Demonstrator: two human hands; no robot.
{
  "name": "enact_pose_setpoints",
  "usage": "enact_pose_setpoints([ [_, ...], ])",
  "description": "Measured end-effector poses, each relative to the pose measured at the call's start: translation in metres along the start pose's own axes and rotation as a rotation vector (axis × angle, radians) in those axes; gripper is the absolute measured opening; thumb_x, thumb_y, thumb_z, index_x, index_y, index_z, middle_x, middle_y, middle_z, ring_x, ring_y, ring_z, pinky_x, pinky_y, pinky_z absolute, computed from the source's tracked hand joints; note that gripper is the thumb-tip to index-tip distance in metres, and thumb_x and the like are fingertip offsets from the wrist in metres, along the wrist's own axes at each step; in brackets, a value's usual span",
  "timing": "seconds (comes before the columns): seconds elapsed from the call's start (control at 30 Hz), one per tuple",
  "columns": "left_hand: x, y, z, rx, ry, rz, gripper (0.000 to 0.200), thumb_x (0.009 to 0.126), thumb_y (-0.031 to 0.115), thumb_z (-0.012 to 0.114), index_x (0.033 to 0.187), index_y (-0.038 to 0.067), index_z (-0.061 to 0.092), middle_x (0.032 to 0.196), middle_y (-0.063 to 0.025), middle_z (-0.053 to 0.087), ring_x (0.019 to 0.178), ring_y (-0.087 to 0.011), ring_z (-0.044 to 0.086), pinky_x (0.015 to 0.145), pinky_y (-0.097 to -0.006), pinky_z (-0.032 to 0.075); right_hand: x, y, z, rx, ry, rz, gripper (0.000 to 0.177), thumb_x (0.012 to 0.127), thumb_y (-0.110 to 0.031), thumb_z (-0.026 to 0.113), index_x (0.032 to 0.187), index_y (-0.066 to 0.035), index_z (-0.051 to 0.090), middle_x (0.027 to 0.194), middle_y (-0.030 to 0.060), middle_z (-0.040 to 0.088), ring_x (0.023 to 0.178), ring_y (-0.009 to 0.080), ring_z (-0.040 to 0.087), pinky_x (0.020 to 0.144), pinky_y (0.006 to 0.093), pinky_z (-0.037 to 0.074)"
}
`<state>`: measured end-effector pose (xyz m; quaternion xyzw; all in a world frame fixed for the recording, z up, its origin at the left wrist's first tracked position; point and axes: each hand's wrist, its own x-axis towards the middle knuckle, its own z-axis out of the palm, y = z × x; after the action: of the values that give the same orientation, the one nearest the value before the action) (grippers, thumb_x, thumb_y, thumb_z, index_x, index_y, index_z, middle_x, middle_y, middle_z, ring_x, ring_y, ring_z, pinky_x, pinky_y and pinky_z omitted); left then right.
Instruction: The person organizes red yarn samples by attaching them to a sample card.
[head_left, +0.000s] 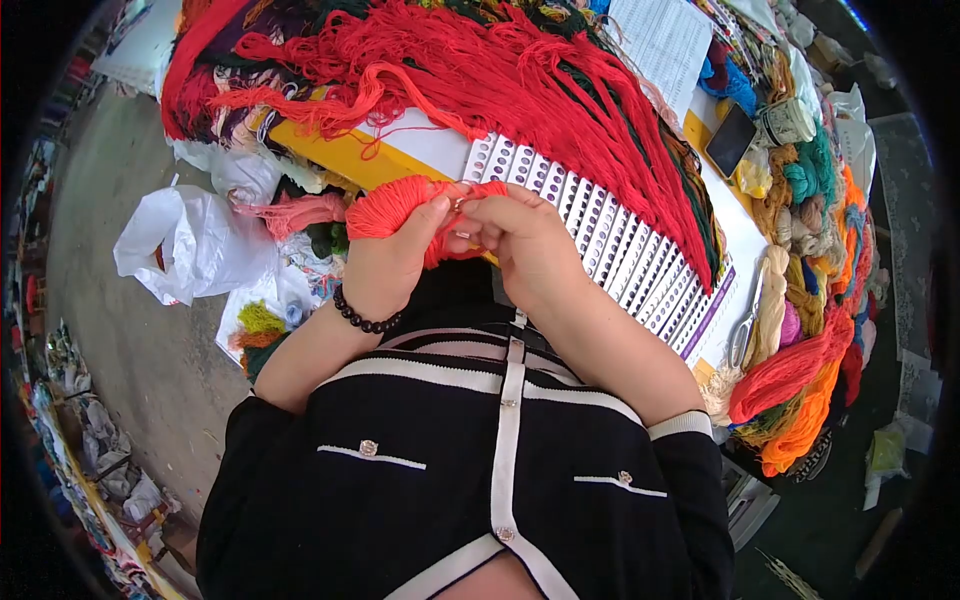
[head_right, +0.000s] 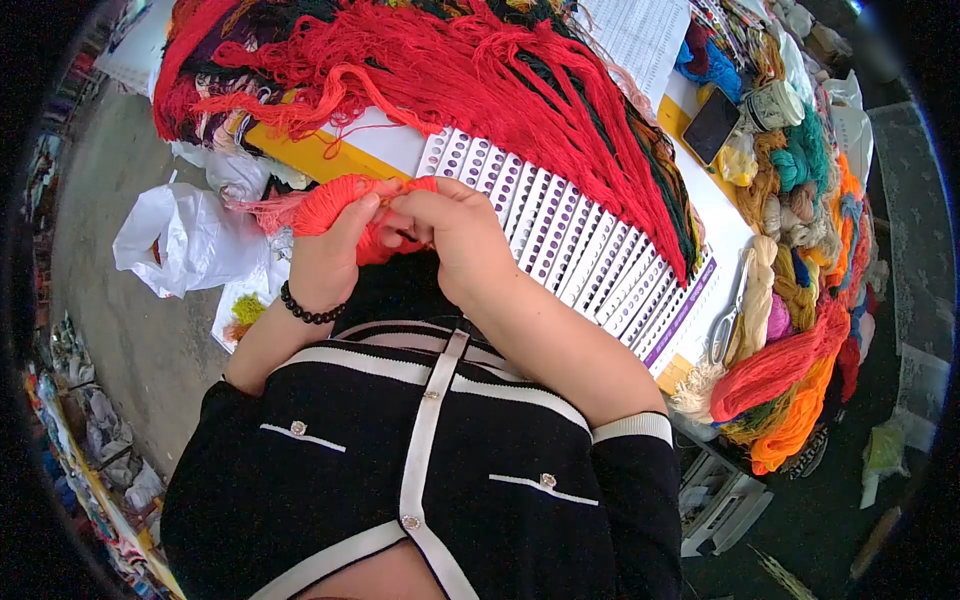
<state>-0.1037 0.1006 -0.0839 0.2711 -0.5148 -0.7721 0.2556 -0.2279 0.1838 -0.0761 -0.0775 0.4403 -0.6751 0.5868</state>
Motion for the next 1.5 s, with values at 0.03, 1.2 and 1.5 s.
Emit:
enact_pose_setpoints([
  [0.03, 0.001, -0.003, -0.004, 0.001, -0.003, 0.003, 0.023, 0.091, 0.013, 0.049, 0.107, -0.002, 0.058, 0.101, -0.0105, 0.063, 0.083, -0.0157, 0.063, 0.069, -0.0266, 0.05, 0.002, 0.0, -0.003, 0.023, 0.004, -0.009, 0.009, 0.084, -0.007, 0.057, 0.087, 0.001, 0.062, 0.078, 0.01, 0.064, 0.069, 0.02, 0.06, 0.071, 0.0312, 0.047],
  [1.2, 0.006, 0.006, -0.171, -0.786, -0.196, -0.309, 0.041, 0.093, 0.018, 0.044, 0.133, 0.009, 0.04, 0.072, 0.0024, 0.054, 0.046, -0.0017, 0.036, 0.044, -0.0144, 0.03, -0.051, -0.079, -0.126, -1.009, 0.008, -0.296, 0.027, 0.082, -0.014, 0.063, 0.106, -0.003, 0.059, 0.092, 0.0047, 0.063, 0.083, 0.0137, 0.061, 0.071, 0.0266, 0.05],
  [1.5, 0.017, 0.017, 0.012, 0.261, -0.444, -0.504, 0.024, 0.091, 0.026, 0.053, 0.092, 0.004, 0.062, 0.074, -0.0003, 0.059, 0.055, -0.0056, 0.047, 0.05, -0.0209, 0.038, -0.053, -0.053, -0.022, -1.297, -0.114, -0.608, 0.009, 0.077, -0.005, 0.058, 0.085, -0.002, 0.062, 0.079, 0.0167, 0.062, 0.078, 0.0344, 0.06, 0.069, 0.0413, 0.048],
])
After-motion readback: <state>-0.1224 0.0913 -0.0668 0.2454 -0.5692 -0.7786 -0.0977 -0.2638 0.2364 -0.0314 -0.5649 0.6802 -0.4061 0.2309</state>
